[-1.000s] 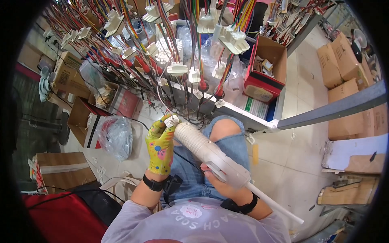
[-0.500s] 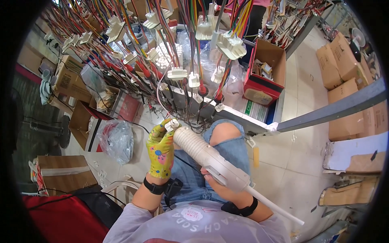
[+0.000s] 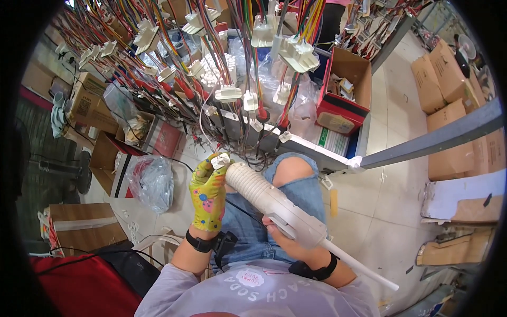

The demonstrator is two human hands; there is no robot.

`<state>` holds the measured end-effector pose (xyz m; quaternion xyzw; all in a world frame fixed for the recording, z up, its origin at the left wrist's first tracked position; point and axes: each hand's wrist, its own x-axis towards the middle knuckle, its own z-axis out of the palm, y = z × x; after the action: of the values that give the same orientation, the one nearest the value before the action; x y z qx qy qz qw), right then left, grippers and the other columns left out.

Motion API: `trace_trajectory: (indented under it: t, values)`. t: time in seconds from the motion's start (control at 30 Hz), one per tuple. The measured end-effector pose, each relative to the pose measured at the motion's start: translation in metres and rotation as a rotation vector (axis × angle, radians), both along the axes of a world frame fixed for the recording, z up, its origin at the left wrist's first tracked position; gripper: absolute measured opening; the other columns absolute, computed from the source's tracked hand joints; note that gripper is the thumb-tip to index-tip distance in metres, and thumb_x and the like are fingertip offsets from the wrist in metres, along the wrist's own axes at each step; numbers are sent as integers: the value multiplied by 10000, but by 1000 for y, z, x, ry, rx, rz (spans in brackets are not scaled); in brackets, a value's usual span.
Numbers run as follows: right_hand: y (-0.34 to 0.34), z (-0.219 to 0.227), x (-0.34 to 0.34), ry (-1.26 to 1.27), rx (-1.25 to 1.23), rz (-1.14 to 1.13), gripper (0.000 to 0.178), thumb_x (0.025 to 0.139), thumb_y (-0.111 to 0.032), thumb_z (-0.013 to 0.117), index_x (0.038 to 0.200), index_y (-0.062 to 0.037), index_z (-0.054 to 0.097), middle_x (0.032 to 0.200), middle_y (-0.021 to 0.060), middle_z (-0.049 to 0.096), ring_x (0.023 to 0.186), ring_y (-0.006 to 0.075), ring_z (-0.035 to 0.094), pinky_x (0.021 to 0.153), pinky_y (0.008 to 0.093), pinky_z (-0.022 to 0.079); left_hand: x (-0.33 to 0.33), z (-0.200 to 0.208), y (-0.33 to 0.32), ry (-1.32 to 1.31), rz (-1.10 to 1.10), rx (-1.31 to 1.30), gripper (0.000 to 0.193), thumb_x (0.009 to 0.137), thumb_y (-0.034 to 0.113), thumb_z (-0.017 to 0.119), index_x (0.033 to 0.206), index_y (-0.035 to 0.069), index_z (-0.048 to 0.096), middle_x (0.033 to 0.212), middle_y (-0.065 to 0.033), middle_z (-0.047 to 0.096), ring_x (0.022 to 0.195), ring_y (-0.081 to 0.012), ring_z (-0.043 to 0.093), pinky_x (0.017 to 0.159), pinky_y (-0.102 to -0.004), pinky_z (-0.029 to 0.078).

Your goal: Apply hot glue to secure wire connectors on a large assembly harness board.

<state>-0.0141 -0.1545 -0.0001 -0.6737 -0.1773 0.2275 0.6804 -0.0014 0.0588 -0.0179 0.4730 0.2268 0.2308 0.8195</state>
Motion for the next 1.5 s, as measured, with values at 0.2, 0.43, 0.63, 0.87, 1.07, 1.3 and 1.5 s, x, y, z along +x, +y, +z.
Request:
trace_trajectory:
  t: [0.2,0.43,0.63,0.87,1.07,1.3,1.5]
  values:
    - [-1,-2,1,-9,13,4,198,838,2,618,1036,2,608,909,63,652,846,124,615,746,252,504,-1,1,0,-9,-33,-27,317,856,4,625,1169,-15,576,1058,-97,636,928,-169,626,827,-272,506]
    - [-4,-6,4,-43,15,23,189,839,0,618,1028,-6,612,911,66,656,842,125,620,738,265,508,0,2,-1,-27,-31,-41,296,865,18,619,1158,-14,586,1037,-83,642,913,-151,623,808,-253,500]
    - [-3,-4,4,-16,33,37,211,841,-3,616,1052,-8,600,959,73,662,913,132,620,767,274,507,-2,5,0,3,-56,-50,290,869,35,619,1153,-16,588,1035,-81,642,915,-148,622,807,-252,499]
    - [-2,0,4,-72,50,-10,234,844,-7,610,1078,2,595,974,81,666,930,153,620,825,281,493,1,6,2,2,-87,-86,327,867,40,619,1182,-19,554,1089,-97,626,963,-161,610,847,-267,478]
    - [-1,4,5,-107,3,29,263,848,-21,610,1109,-2,590,983,83,672,931,164,624,828,287,490,-2,6,1,16,-61,-67,299,873,42,618,1165,-16,584,1030,-70,644,891,-130,619,781,-235,494]
    - [2,11,5,-145,-51,12,233,831,-49,631,1063,-26,639,939,72,690,871,175,653,790,286,505,0,4,1,-71,-26,-71,306,858,12,626,1161,-16,588,1031,-75,644,897,-135,617,791,-230,481]
    - [2,13,4,-167,-146,26,223,819,-75,641,1040,-59,662,917,50,695,843,181,664,751,279,509,-3,7,1,-69,-38,-85,307,849,-17,617,1155,-23,589,1033,-81,645,919,-142,616,816,-234,478]
